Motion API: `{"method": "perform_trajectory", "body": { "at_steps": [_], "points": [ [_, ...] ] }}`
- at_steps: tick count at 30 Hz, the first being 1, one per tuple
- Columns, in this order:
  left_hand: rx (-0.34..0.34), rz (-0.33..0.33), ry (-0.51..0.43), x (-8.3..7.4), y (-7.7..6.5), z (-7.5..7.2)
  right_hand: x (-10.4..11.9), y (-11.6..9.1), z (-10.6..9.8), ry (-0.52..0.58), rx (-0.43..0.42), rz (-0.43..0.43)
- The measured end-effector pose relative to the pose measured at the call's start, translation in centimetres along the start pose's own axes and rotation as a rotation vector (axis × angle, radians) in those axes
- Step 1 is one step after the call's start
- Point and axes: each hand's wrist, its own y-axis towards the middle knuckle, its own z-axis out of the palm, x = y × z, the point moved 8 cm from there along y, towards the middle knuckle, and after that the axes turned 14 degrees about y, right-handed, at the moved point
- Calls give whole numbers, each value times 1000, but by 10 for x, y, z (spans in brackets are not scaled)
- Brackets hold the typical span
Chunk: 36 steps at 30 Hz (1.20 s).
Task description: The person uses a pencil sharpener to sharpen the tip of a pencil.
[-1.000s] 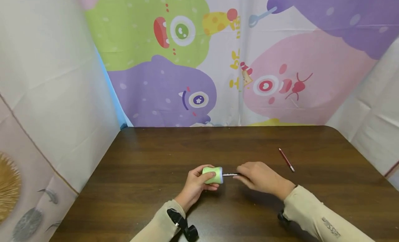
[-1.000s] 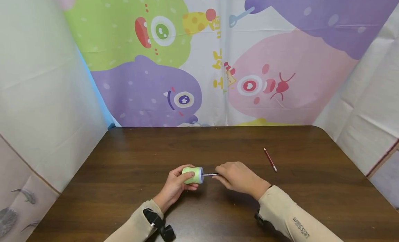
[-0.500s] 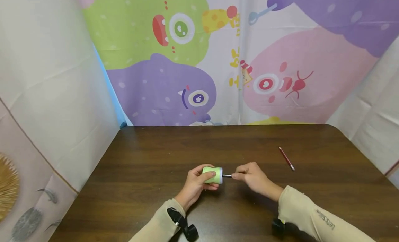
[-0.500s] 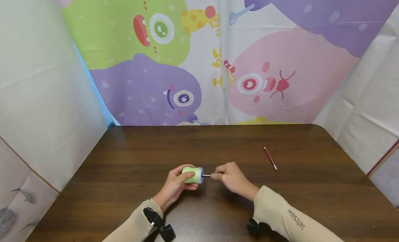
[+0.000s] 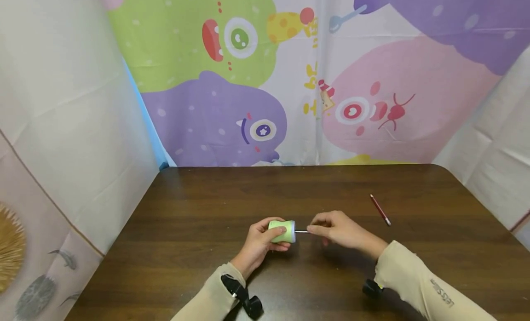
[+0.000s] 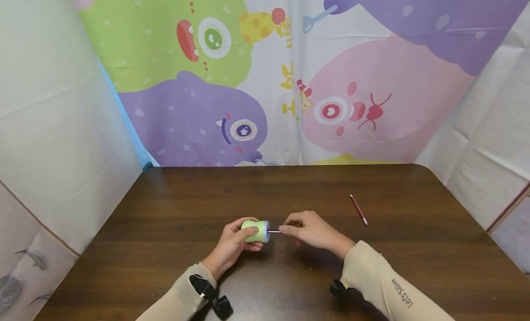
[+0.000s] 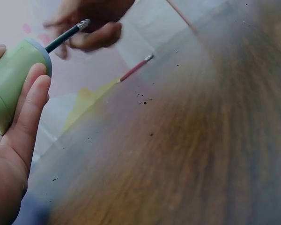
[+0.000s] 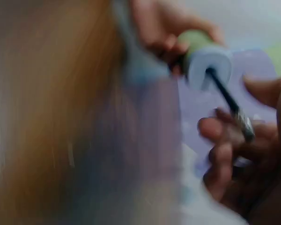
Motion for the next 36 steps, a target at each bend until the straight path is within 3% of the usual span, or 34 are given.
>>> {"method": "perform_trajectory", "body": {
  "at_steps": [3, 7, 9, 11, 13, 15, 20, 23, 26, 29, 31, 33, 34, 36],
  "points": [
    [-11, -11, -14, 1, 1, -1, 24, -8, -7, -311, -45, -300],
    [-23, -16, -14, 1, 1, -2, 42, -20, 0, -524, -12, -651],
    [-32, -12, -8, 2, 1, -3, 42, -23, 7, -612, -35, -756],
    [-42, -5, 2, 2, 1, -5, 36, -23, 13, -673, -106, -770],
    [-52, -3, 11, 2, 1, -5, 27, -21, 17, -666, -187, -707],
    [-52, -7, 20, 3, 1, -5, 16, -17, 17, -572, -225, -577],
    [-59, -20, 11, 4, 1, -4, -2, -4, 7, -196, -214, -200],
    [-62, -8, -4, 2, 2, -5, -12, 5, 5, 145, -135, 39],
    [-54, 7, 0, 1, 1, -5, -27, 7, 13, 497, -4, 288],
    [-27, 23, 25, -1, 1, -2, -40, 2, 24, 698, 125, 481],
    [-4, 33, 44, -2, 1, 0, -44, -1, 27, 724, 177, 524],
    [10, 36, 51, -2, 1, 2, -44, -2, 23, 659, 164, 473],
    [7, 32, 47, -2, 0, 1, -40, -2, 20, 591, 146, 413],
    [0, 23, 33, -2, 0, 1, -26, -1, 11, 340, 99, 212]
  ]
}}
